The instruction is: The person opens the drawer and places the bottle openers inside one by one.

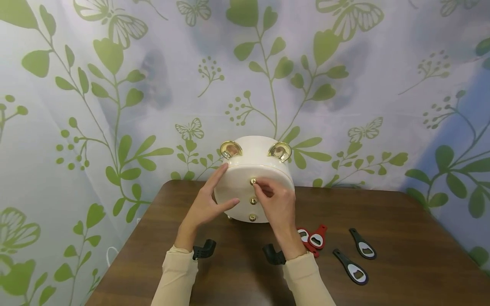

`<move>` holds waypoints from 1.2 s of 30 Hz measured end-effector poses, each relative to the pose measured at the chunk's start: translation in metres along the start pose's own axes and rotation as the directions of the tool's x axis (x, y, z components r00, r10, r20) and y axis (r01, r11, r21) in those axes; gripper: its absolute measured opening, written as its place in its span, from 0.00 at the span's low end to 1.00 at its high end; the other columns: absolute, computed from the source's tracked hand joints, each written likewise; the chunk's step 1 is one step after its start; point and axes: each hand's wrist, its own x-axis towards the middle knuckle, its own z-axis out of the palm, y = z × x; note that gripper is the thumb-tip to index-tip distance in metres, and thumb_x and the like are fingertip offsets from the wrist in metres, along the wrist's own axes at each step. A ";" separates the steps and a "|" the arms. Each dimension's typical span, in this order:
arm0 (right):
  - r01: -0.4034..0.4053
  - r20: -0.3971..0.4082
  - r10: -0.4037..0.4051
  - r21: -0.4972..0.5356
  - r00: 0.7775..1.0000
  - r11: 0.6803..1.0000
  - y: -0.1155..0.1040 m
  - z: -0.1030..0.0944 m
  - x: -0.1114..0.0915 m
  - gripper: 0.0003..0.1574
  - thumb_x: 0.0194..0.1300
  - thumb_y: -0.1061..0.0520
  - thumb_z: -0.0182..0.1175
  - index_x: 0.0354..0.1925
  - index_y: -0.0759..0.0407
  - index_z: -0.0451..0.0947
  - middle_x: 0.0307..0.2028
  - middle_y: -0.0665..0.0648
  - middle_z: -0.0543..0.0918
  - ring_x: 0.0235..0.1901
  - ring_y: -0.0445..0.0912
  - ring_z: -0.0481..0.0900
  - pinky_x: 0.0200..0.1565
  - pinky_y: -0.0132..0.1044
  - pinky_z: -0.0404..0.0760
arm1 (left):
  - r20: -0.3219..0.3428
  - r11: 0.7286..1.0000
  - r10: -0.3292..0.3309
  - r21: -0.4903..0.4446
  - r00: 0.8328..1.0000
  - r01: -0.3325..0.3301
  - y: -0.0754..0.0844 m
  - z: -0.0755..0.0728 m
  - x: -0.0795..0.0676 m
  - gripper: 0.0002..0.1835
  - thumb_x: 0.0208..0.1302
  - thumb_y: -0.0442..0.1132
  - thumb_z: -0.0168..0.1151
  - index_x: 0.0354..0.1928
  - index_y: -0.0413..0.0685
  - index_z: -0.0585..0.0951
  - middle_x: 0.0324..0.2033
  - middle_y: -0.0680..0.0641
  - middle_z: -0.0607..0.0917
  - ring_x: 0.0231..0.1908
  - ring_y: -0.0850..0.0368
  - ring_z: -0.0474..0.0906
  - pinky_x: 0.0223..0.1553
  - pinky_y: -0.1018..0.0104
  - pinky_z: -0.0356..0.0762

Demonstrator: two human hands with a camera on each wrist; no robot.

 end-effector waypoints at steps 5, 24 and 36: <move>-0.009 0.007 0.009 0.008 1.000 1.000 0.001 0.000 0.001 0.07 0.59 0.60 0.77 0.38 0.60 0.91 0.33 0.55 0.92 0.32 0.46 0.91 0.34 0.42 0.89 | -0.001 1.000 -0.005 0.018 1.000 0.005 0.001 0.001 0.000 0.53 0.59 0.40 0.78 0.82 0.65 0.57 0.80 0.58 0.57 0.79 0.54 0.53 0.75 0.40 0.58; -0.072 0.093 0.076 -0.047 0.993 0.996 0.012 0.000 -0.009 0.06 0.60 0.58 0.76 0.37 0.55 0.92 0.32 0.52 0.92 0.32 0.44 0.91 0.35 0.42 0.89 | -0.001 0.999 -0.008 0.034 1.000 0.008 0.003 0.000 0.001 0.52 0.60 0.43 0.77 0.82 0.69 0.56 0.80 0.59 0.57 0.79 0.55 0.53 0.75 0.40 0.58; -0.097 0.173 0.123 -0.150 0.977 0.984 0.021 -0.001 -0.026 0.04 0.61 0.56 0.75 0.34 0.54 0.90 0.30 0.50 0.92 0.32 0.43 0.91 0.38 0.46 0.88 | -0.008 0.999 -0.028 0.020 1.000 0.028 0.006 0.000 -0.001 0.53 0.59 0.41 0.78 0.82 0.64 0.57 0.80 0.55 0.57 0.79 0.52 0.53 0.75 0.40 0.57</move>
